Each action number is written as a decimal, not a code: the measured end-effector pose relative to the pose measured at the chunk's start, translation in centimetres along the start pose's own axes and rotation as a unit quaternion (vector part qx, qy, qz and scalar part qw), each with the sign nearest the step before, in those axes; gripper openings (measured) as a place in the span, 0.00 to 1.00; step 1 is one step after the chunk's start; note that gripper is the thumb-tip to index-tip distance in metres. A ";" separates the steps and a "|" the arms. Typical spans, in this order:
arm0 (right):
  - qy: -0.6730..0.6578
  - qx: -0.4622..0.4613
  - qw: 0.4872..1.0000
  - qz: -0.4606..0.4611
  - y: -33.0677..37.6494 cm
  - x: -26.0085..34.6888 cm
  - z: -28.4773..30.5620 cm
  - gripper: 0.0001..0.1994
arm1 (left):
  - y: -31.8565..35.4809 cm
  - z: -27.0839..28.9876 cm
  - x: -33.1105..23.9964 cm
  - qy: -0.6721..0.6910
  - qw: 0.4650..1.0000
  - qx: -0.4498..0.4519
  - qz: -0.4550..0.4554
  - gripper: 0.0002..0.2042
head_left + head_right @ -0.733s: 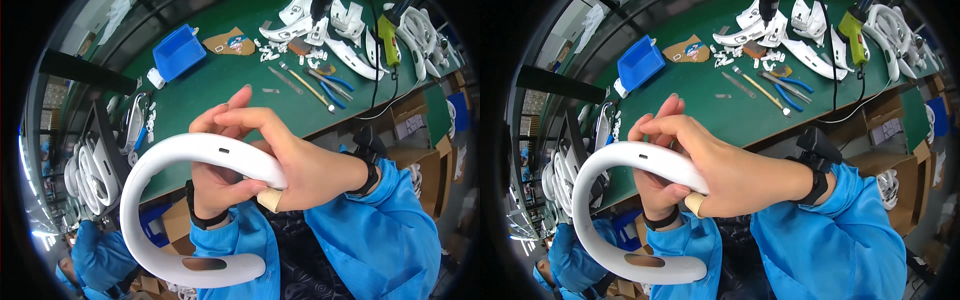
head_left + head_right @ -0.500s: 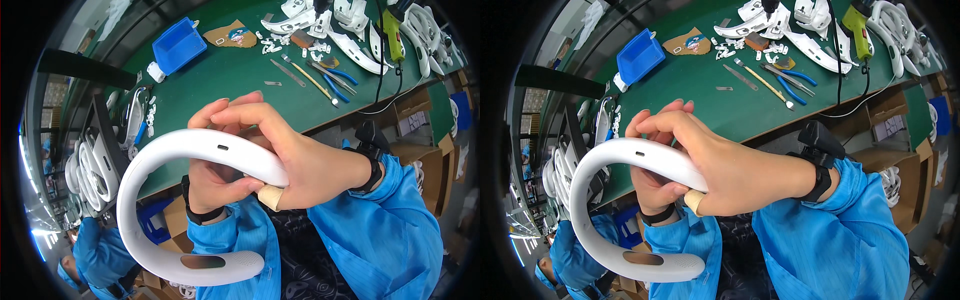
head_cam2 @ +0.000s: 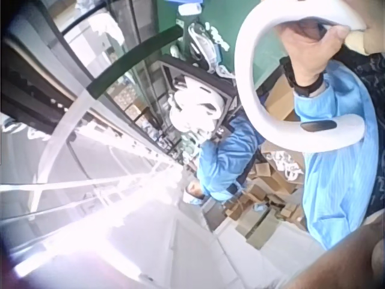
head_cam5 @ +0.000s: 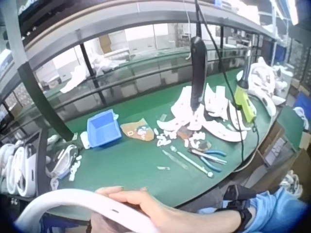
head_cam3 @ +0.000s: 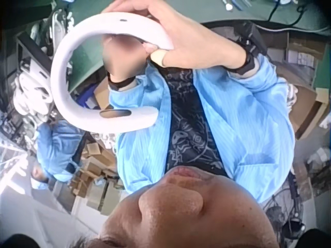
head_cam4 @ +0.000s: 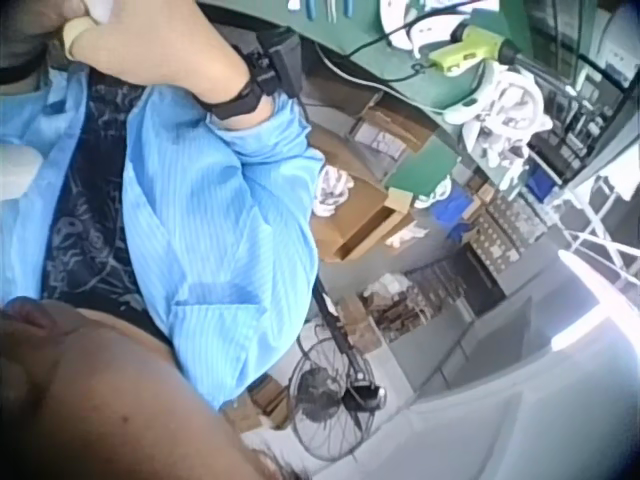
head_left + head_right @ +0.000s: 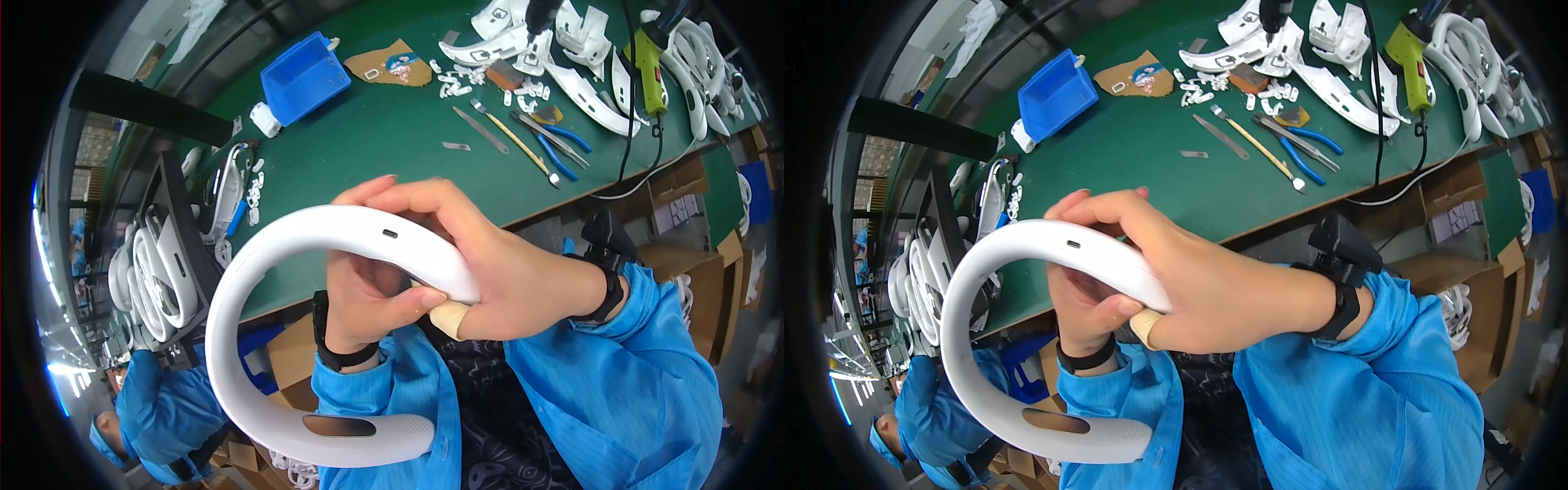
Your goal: Assembling the outer casing and internal components of a white and silver portable neck massager.
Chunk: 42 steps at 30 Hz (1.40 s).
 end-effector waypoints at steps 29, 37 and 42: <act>-0.246 -0.095 0.960 -0.092 1.8 -4.5 3.0 0.38 | 2.9 3.6 -8.7 -0.315 0.881 -0.165 -0.312 0.29; -0.355 -0.096 0.917 -0.155 3.1 -7.9 4.0 0.39 | -1.4 1.5 -8.4 -0.280 0.898 -0.095 -0.326 0.27; -0.394 -0.091 0.895 -0.189 3.3 -8.7 4.6 0.39 | -4.2 0.4 -8.3 -0.278 0.900 -0.044 -0.333 0.22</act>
Point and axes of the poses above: each hand's wrist, its own y-axis away from the middle knuckle, its own z-axis out of the back of the hand, x = y × z, the point moved 10 cm from there along -y, towards the middle knuckle, and after that the axes turned 8 degrees about y, right-handed, at the moved point
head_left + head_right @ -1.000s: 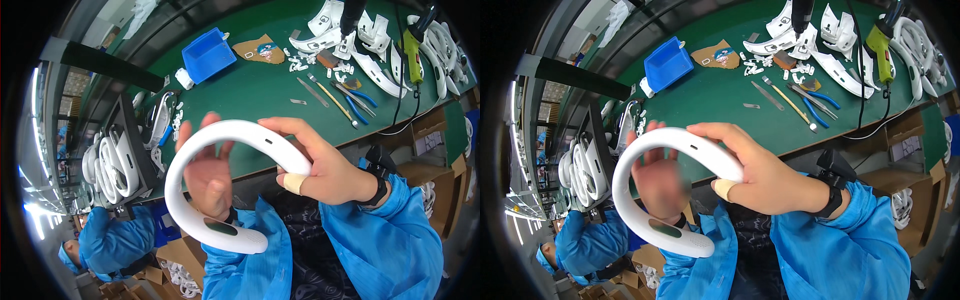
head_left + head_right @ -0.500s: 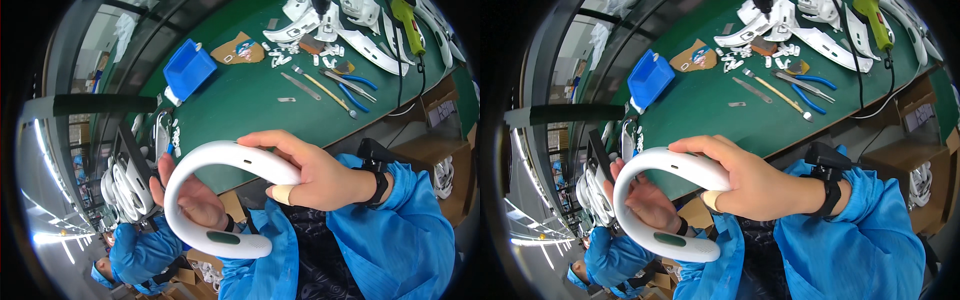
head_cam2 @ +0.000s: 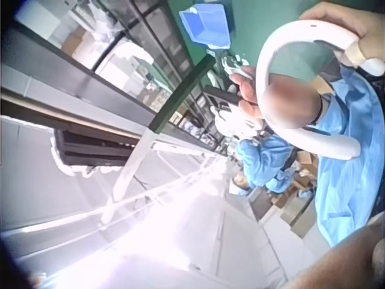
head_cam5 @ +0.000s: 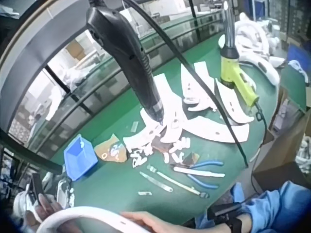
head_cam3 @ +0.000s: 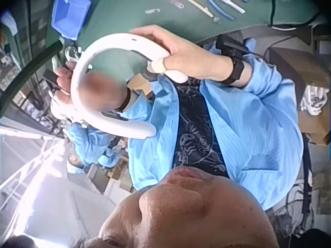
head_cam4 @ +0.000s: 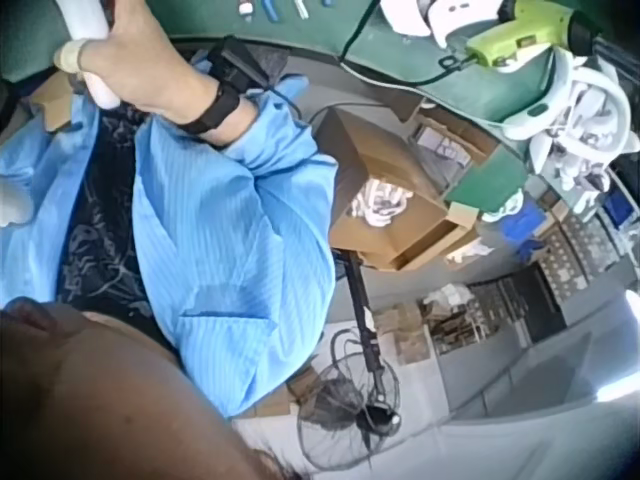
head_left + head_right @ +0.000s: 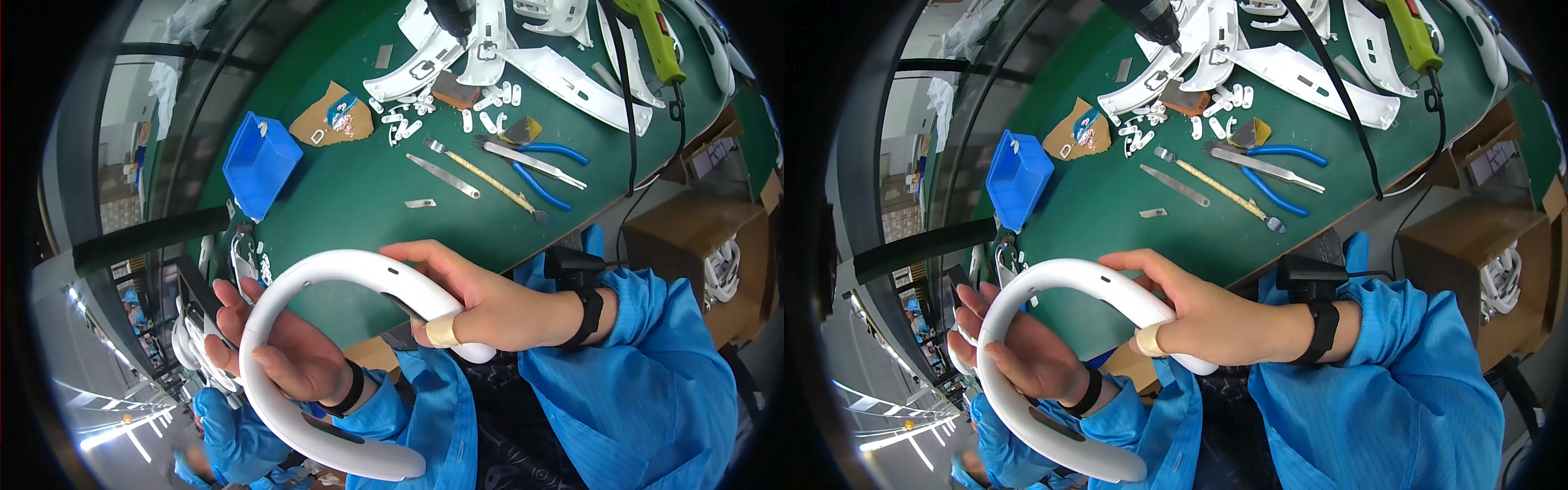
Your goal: Assembling the outer casing and internal components of a white and silver portable neck massager.
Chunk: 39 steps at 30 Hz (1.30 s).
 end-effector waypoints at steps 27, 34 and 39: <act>0.821 -0.163 0.518 0.178 0.2 5.2 -0.6 0.21 | -0.1 -0.1 14.9 0.055 0.933 -0.093 0.343 0.12; 0.774 -0.157 0.562 0.245 -0.2 6.1 -2.8 0.22 | 3.0 -1.2 18.5 0.262 0.858 -0.118 0.426 0.15; 0.705 -0.056 0.664 0.243 0.4 3.7 -6.2 0.34 | 3.4 -2.1 18.6 0.203 0.856 -0.062 0.471 0.14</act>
Point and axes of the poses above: each hand's wrist, its own y-axis away from the middle knuckle, its own z-axis out of the back of the hand, x = y × z, the point moved 10 cm from there along -y, towards the middle knuckle, and after that the axes turned 8 degrees about y, right-handed, at the moved point
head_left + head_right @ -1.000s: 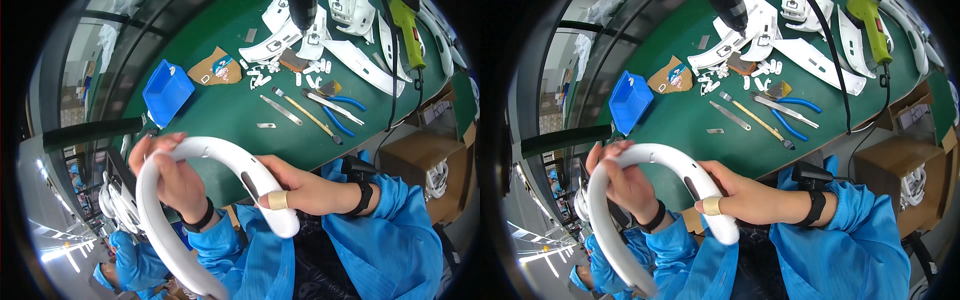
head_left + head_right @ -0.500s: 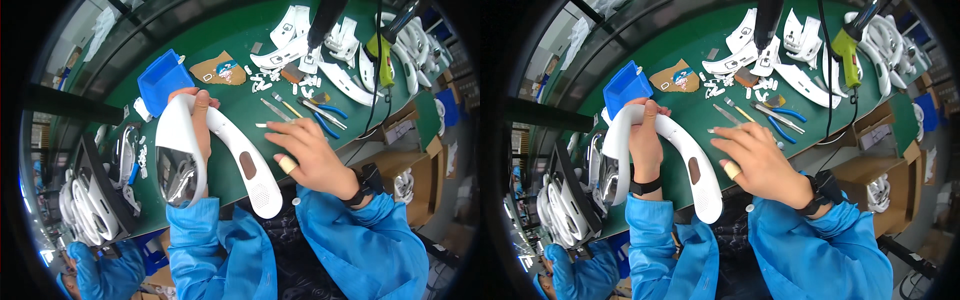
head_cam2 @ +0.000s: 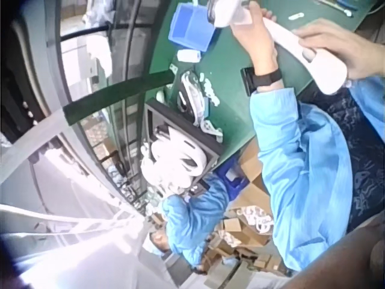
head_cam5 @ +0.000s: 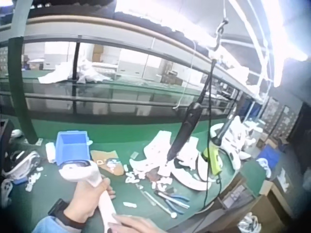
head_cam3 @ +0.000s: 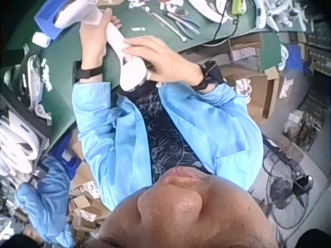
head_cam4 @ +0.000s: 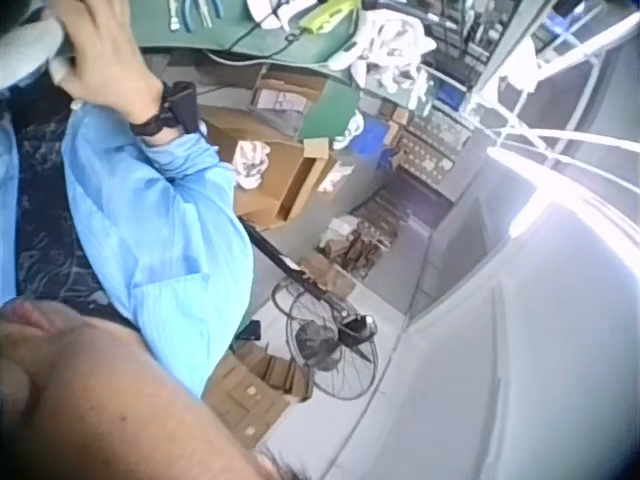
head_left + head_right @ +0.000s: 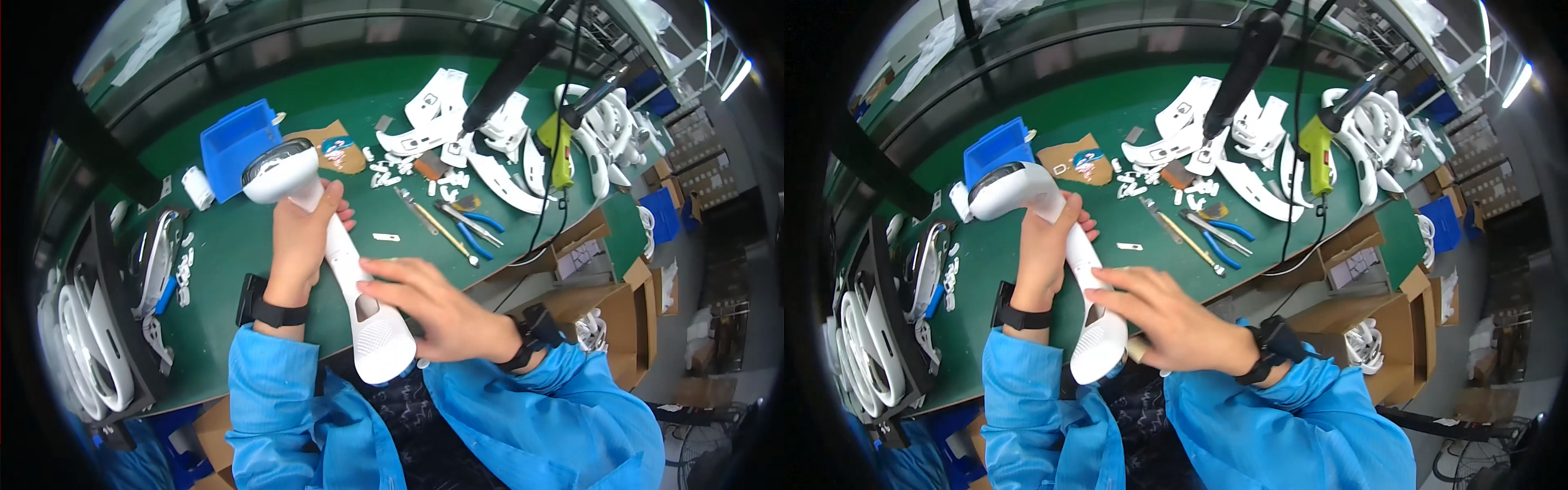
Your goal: Assembling the outer casing and internal components of a white and silver portable neck massager.
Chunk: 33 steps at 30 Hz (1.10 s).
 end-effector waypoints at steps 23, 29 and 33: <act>-0.130 0.073 0.989 -0.003 -0.1 -0.8 0.9 0.26 | -1.5 4.7 -16.1 -0.572 0.732 -0.163 -0.332 0.10; -0.141 0.085 0.986 -0.018 1.3 -1.1 1.7 0.27 | -7.3 4.9 -14.2 -0.620 0.733 -0.116 -0.254 0.09; -0.141 0.093 0.986 -0.013 1.0 -0.9 1.6 0.26 | -10.4 5.0 -12.0 -0.638 0.742 -0.084 -0.191 0.15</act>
Point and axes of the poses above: each hand's wrist, its own y-axis away from the middle knuckle, its own z-axis out of the back of the hand, x = y × z, the point moved 10 cm from there along -y, towards the middle knuckle, and after that the axes turned 8 degrees about y, right-handed, at the moved point
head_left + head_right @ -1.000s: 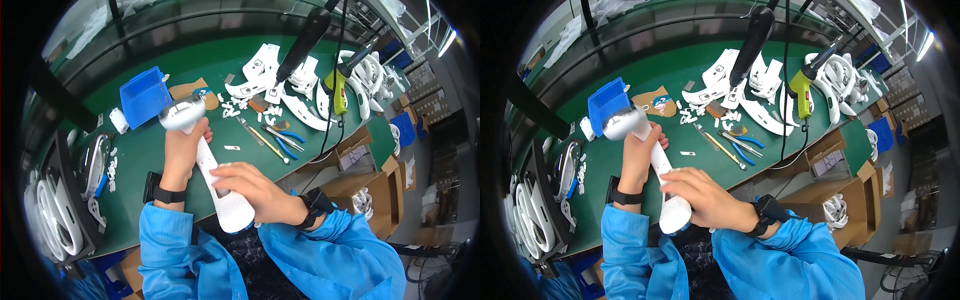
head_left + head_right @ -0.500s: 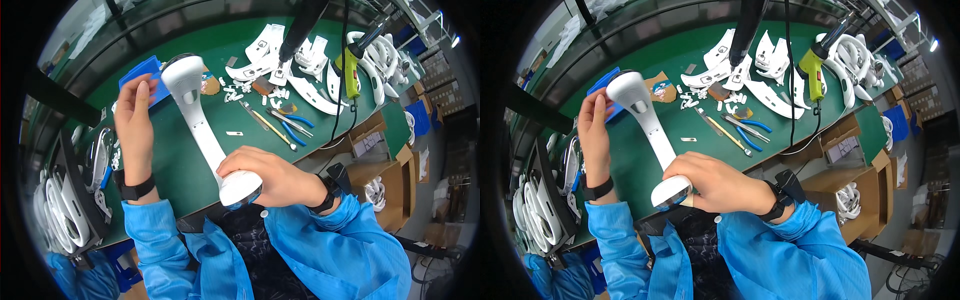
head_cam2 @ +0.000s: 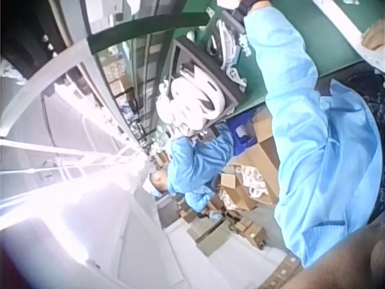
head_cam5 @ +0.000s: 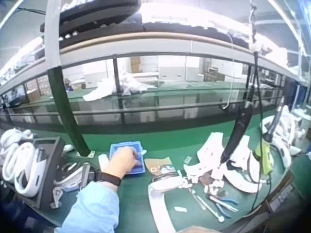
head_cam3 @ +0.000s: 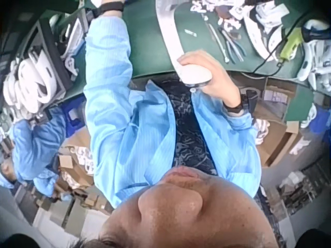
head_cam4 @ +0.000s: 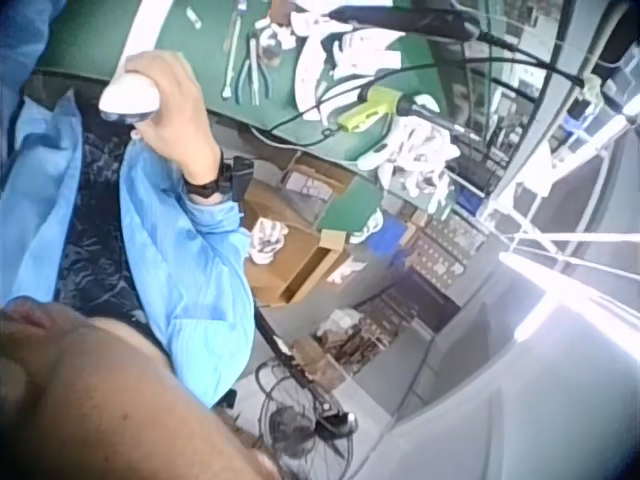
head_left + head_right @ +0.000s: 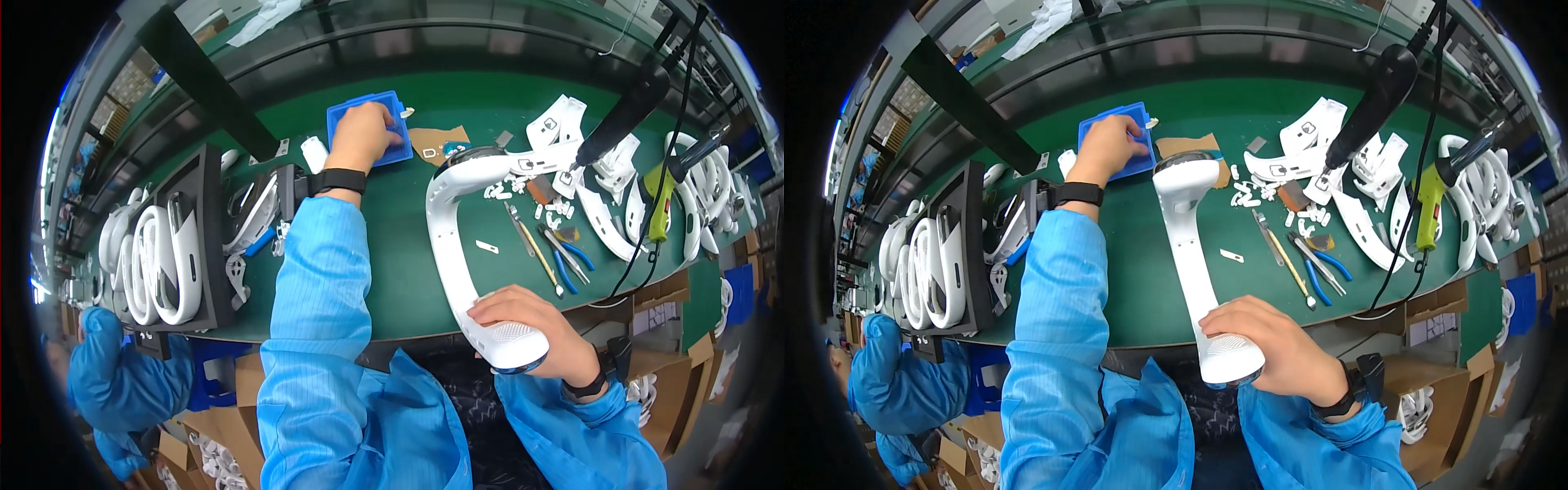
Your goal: Assembling the outer casing and internal components of a white and silver portable neck massager.
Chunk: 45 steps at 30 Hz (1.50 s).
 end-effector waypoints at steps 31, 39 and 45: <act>0.003 -0.002 1.000 0.000 -0.4 -0.1 -0.3 0.27 | 0.1 -2.8 0.8 0.051 0.997 0.060 0.010 0.12; -0.001 -0.011 1.000 -0.004 -0.5 0.2 -0.3 0.26 | 0.2 -4.5 1.4 0.037 0.990 0.128 0.044 0.07; 0.015 -0.012 1.000 0.001 -0.5 0.3 -0.3 0.26 | 0.5 -0.4 -0.4 0.067 0.997 -0.028 -0.024 0.06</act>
Point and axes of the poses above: each hand's wrist, its own y-axis away from the middle knuckle, its own z-axis out of the back of the hand, x = y × z, the point moved 10 cm from there along -y, towards the middle knuckle, and after that the axes turned 8 degrees about y, right-handed, at the moved point
